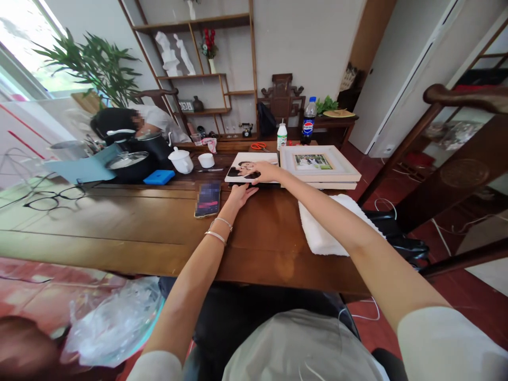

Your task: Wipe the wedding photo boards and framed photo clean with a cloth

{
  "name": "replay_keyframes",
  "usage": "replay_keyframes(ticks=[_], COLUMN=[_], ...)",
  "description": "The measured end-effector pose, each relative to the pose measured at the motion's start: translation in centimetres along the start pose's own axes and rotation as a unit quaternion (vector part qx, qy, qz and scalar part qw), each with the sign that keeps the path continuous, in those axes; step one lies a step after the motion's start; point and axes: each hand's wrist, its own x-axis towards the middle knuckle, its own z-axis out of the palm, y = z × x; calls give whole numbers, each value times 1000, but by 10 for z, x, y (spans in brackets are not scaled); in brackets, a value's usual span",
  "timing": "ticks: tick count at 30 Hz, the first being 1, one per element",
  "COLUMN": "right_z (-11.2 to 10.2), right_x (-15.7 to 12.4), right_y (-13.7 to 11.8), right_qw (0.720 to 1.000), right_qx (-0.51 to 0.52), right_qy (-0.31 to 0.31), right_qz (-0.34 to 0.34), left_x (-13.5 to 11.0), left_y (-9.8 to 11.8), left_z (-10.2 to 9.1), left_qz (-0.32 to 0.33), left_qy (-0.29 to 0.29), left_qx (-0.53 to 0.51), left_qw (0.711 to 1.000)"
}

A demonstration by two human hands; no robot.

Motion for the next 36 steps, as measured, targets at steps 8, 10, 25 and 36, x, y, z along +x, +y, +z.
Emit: replay_keyframes(ticks=[8,10,25,36], right_z=[-8,-5,-51,-35], right_x=[-9,-9,-121,-226], right_y=[14,13,88,148], right_qw=[999,999,936,806], right_qx=[19,25,28,110], right_qy=[-18,-10,206,155], right_qz=[26,38,285,560], left_x=[-9,-8,8,-24], left_y=[7,6,-5,23], left_z=[2,3,1,-10], left_qz=[-38,-27,2,27], left_qy=[-18,-16,4,-54], left_qx=[-27,-30,-7,414], left_qw=[999,999,1000,908])
